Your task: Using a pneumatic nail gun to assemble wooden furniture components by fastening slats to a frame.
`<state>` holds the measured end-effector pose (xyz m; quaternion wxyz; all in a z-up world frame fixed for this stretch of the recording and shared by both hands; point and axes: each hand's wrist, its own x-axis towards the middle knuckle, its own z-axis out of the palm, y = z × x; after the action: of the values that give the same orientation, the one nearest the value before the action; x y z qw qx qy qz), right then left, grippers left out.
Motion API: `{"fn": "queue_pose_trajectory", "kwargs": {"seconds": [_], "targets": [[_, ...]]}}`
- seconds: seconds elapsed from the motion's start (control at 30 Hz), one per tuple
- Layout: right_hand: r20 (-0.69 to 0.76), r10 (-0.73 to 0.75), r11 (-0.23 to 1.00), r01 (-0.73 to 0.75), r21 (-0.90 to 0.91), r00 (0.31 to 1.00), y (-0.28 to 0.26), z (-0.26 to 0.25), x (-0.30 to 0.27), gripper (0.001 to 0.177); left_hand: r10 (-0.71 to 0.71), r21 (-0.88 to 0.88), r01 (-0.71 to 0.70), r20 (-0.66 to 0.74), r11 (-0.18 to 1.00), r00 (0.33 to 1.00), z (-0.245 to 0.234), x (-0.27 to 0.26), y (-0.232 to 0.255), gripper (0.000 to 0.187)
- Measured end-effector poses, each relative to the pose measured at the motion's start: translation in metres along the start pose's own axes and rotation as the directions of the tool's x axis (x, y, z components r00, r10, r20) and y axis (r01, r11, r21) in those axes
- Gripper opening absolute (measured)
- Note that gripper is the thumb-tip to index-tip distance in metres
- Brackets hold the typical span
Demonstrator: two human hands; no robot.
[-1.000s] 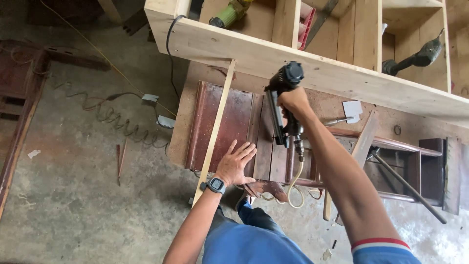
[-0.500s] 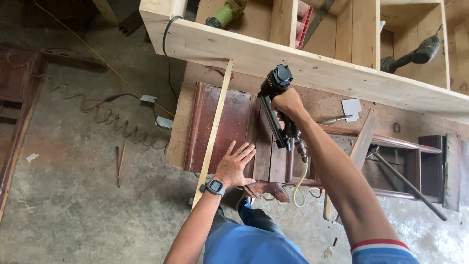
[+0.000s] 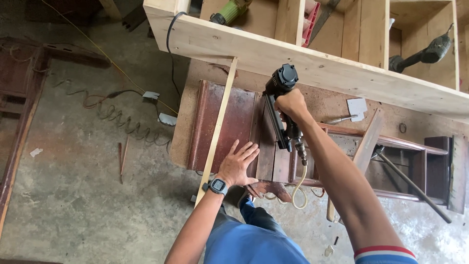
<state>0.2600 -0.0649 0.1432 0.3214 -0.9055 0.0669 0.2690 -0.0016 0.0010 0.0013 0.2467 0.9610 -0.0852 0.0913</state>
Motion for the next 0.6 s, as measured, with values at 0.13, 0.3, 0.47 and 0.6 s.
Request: {"fn": "queue_pose_trajectory", "kwargs": {"seconds": [0.13,0.3,0.47,0.6], "targets": [[0.003,0.016,0.994,-0.016,0.110,1.000,0.001,0.001,-0.001,0.009,0.007,0.001,-0.007,-0.002,1.000,1.000,0.000,0.001,0.000,0.106],[-0.029,0.067,0.991,-0.063,0.115,0.997,-0.005,0.011,-0.003,0.010,0.019,-0.010,-0.019,-0.031,1.000,0.999,0.004,-0.001,-0.001,0.105],[-0.086,0.044,0.999,-0.045,0.001,0.995,-0.002,0.025,0.015,0.005,0.039,-0.005,-0.039,-0.092,0.999,0.995,0.010,-0.004,-0.004,0.104],[-0.078,0.043,0.994,-0.050,-0.093,0.996,-0.005,0.022,0.015,0.004,0.036,-0.003,-0.037,-0.119,0.999,0.992,0.012,-0.002,-0.003,0.103]]}}
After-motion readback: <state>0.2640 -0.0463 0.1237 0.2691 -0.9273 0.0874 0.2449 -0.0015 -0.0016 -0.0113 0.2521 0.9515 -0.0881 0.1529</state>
